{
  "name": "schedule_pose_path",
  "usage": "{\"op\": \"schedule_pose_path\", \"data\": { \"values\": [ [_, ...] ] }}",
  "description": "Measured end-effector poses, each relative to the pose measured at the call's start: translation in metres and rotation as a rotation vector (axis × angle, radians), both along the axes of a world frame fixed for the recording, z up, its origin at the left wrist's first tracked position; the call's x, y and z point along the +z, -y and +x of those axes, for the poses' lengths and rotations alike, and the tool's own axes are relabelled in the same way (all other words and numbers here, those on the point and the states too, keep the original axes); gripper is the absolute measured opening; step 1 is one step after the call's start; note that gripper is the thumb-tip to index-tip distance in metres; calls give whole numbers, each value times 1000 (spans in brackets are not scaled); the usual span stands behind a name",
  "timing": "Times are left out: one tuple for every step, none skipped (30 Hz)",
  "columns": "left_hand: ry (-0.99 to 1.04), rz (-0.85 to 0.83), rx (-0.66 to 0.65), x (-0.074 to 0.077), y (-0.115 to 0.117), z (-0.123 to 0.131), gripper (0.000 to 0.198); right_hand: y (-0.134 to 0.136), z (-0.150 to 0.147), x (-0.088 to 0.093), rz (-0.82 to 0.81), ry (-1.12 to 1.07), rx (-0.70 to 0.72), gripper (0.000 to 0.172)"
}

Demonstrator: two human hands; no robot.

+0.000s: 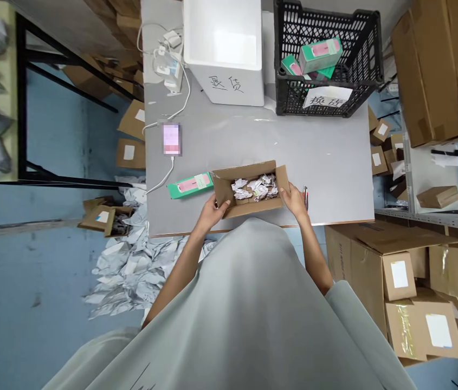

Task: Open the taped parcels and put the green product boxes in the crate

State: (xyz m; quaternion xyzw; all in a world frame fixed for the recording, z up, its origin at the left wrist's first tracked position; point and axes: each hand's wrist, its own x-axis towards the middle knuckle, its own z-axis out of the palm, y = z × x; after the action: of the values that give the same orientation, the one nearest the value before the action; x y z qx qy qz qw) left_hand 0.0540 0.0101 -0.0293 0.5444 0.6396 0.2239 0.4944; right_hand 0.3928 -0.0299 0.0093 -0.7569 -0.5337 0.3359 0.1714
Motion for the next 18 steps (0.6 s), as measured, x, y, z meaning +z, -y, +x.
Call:
{"op": "schedule_pose_path", "data": {
  "values": [
    [-15, -6, 1, -3, 2, 1, 54, -1, -1, -1, -36, -27, 13, 49],
    [-39, -4, 11, -4, 4, 1, 50, 0, -3, 0, -59, -41, 14, 48],
    [-62, 0, 23, -4, 6, 1, 47, 1, -6, 2, -70, -39, 11, 48],
    [-82, 3, 32, -2, 8, -1, 46, 2, -9, 5, -69, -26, 19, 48],
    [-100, 5, 40, 0, 10, -4, 45, 3, -13, 8, -62, -10, 33, 49],
    [-117, 8, 48, 3, 13, -7, 45, 5, -17, 11, -55, 2, 51, 50],
    [-135, 9, 59, 5, 16, -11, 45, 6, -21, 14, -52, 10, 71, 50],
    [-153, 4, 73, 7, 19, -14, 45, 6, -25, 16, -58, 12, 96, 50],
    [-166, -8, 90, 9, 23, -18, 45, 5, -29, 17, -71, 12, 126, 50],
    [-171, -22, 109, 11, 27, -22, 45, 4, -33, 17, -89, 10, 160, 49],
    [-170, -34, 131, 12, 32, -25, 44, 3, -37, 17, -108, 9, 195, 48],
    [-166, -42, 155, 14, 38, -28, 44, 1, -42, 16, -124, 9, 232, 47],
    [-161, -45, 180, 15, 44, -31, 45, -1, -46, 16, -135, 7, 270, 47],
    [-156, -42, 207, 16, 51, -35, 45, -4, -51, 15, -141, 3, 307, 48],
    [-150, -36, 236, 17, 58, -39, 46, -6, -57, 14, -142, -5, 343, 49],
    [-144, -32, 268, 17, 66, -44, 47, -8, -63, 14, -144, -16, 378, 50],
    [-136, -31, 303, 18, 73, -49, 48, -10, -69, 13, -150, -27, 412, 51],
    [-129, -31, 340, 17, 80, -56, 49, -11, -77, 13, -161, -37, 447, 51]
  ]
}}
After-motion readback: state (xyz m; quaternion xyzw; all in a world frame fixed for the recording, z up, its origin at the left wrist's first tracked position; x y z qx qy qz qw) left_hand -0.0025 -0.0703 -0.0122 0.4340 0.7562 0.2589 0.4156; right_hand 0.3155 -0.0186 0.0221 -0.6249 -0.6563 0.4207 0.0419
